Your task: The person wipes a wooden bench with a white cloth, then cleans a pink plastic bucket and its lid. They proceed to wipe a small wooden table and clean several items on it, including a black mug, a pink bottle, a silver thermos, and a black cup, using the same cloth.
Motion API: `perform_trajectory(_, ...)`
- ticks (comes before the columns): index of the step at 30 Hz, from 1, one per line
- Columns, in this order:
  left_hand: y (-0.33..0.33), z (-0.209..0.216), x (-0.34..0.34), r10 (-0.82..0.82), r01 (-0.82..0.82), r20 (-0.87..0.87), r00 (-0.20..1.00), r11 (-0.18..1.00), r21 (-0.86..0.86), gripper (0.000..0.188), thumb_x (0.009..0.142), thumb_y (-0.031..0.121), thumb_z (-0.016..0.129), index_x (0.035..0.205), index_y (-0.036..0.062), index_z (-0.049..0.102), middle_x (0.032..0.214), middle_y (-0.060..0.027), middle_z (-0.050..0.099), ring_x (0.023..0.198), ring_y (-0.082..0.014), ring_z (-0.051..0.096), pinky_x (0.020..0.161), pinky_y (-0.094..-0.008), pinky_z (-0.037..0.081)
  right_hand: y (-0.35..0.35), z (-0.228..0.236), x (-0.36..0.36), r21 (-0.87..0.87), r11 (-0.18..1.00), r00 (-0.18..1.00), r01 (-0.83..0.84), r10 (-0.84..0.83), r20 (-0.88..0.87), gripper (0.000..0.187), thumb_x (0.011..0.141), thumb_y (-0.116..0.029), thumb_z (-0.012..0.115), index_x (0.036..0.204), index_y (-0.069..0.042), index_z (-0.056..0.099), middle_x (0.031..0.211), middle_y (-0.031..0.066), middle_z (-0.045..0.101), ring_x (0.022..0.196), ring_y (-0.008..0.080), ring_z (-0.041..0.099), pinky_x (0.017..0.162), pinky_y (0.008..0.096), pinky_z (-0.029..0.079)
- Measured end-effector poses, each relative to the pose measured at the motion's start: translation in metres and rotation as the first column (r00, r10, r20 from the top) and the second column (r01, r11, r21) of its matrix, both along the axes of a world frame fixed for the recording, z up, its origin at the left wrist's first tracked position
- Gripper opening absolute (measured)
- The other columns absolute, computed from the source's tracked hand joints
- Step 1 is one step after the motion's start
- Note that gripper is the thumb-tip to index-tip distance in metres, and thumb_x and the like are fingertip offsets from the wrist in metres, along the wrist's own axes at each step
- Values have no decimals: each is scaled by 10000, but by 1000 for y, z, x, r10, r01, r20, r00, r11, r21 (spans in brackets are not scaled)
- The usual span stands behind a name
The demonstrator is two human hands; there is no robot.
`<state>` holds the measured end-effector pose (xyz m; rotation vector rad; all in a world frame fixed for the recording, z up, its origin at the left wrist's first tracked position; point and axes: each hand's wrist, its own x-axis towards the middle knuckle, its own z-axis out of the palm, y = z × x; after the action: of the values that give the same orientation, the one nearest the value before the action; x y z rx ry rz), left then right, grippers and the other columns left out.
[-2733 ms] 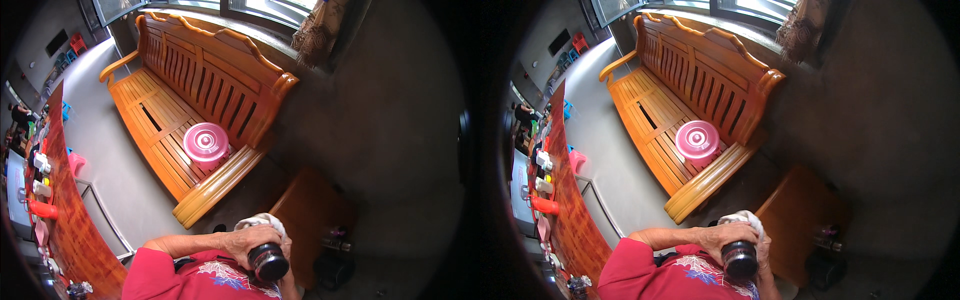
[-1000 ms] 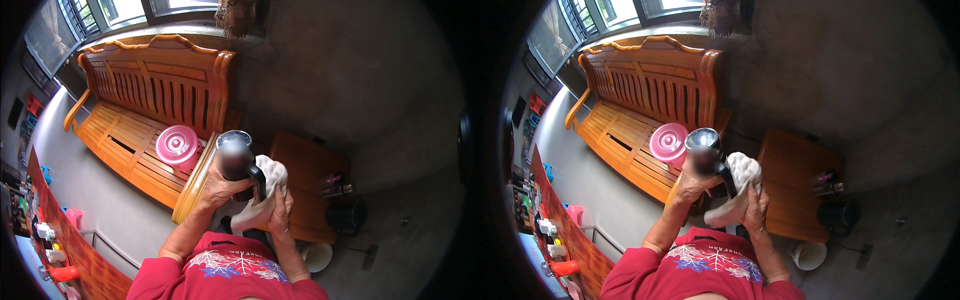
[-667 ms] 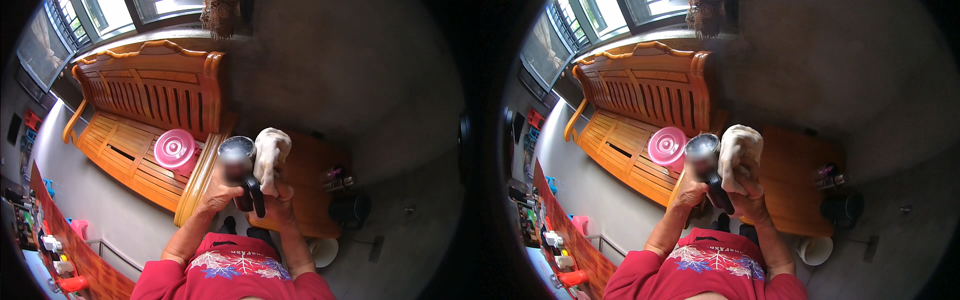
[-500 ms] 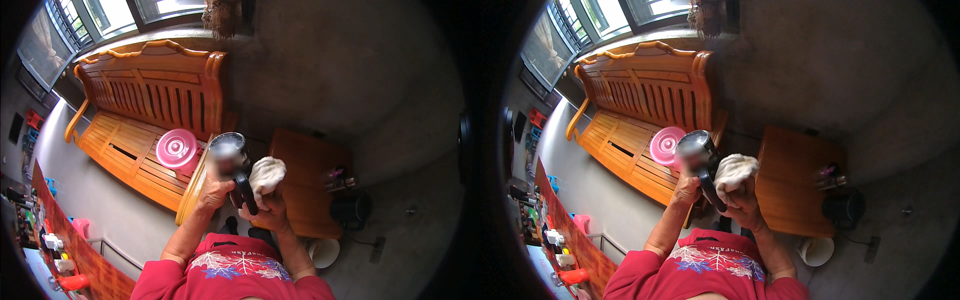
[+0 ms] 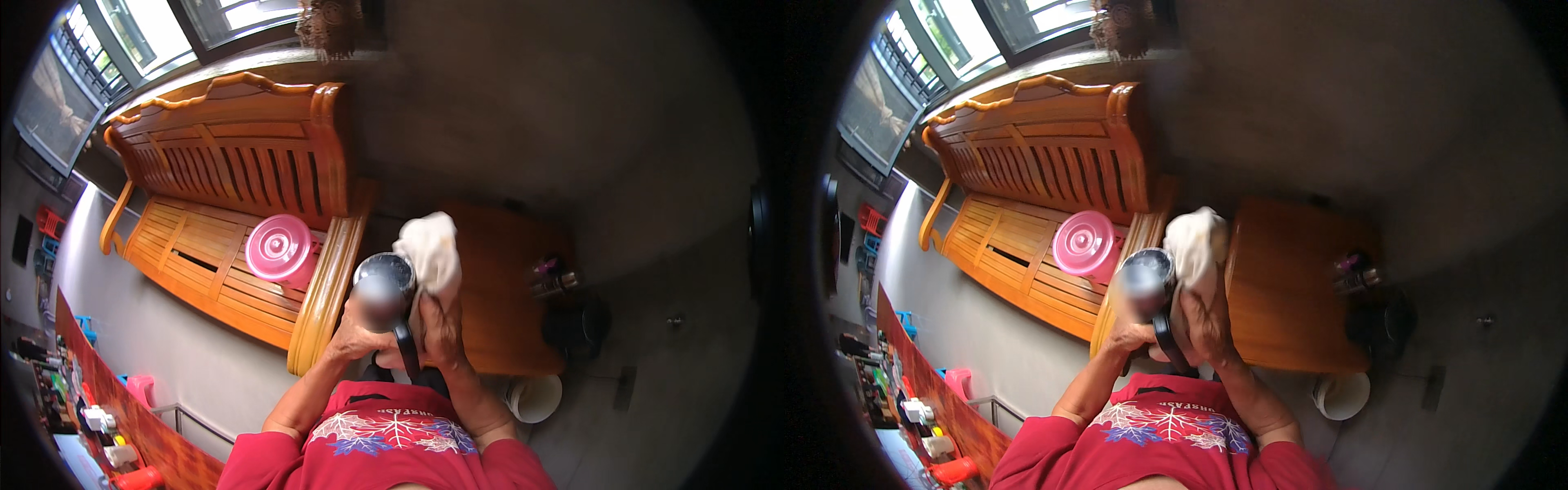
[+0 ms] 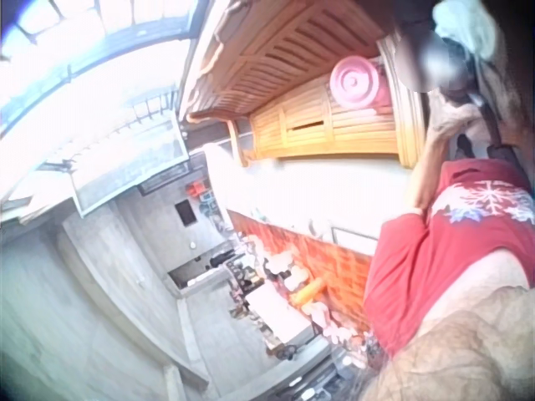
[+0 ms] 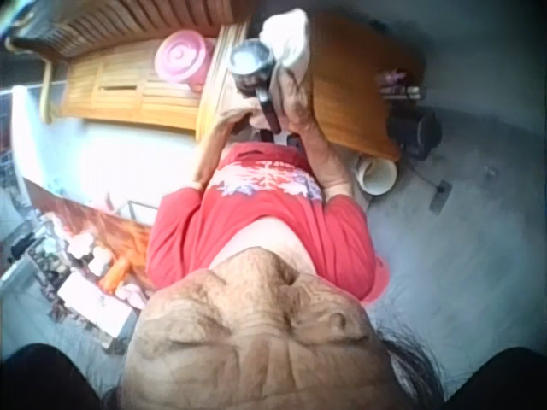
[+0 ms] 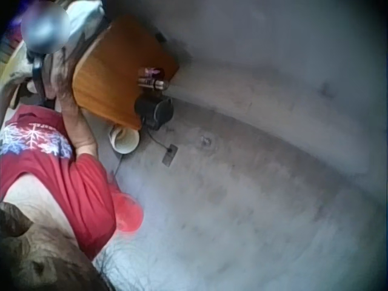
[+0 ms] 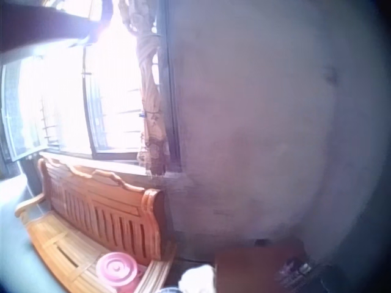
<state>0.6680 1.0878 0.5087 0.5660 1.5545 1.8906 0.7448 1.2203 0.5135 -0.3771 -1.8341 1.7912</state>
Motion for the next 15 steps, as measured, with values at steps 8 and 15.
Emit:
perform_trajectory(8, 1, -20, 13, 204, -304, -497, 844, 944, -129, 541, 559, 224, 762, 1054, 83, 595, 1010, -75, 612, 948, -240, 594, 890, -352, 449, 7, -63, -1, -309, 939, 940, -149, 231, 250, 447, 940, -348, 461, 1232, -12, 497, 1187, 161, 558, 1103, 261, 523, 935, 346, 396)
perform_trajectory(15, 17, -32, 7, 109, -137, -368, 924, 989, -52, 688, 518, 185, 819, 1120, 23, 528, 1005, -86, 605, 952, -197, 588, 876, -311, 459, 5, -56, 17, -959, 25, 935, -282, 232, -269, 402, 924, -290, 489, 1231, -31, 501, 1175, 102, 591, 1055, 200, 569, 960, 343, 425)
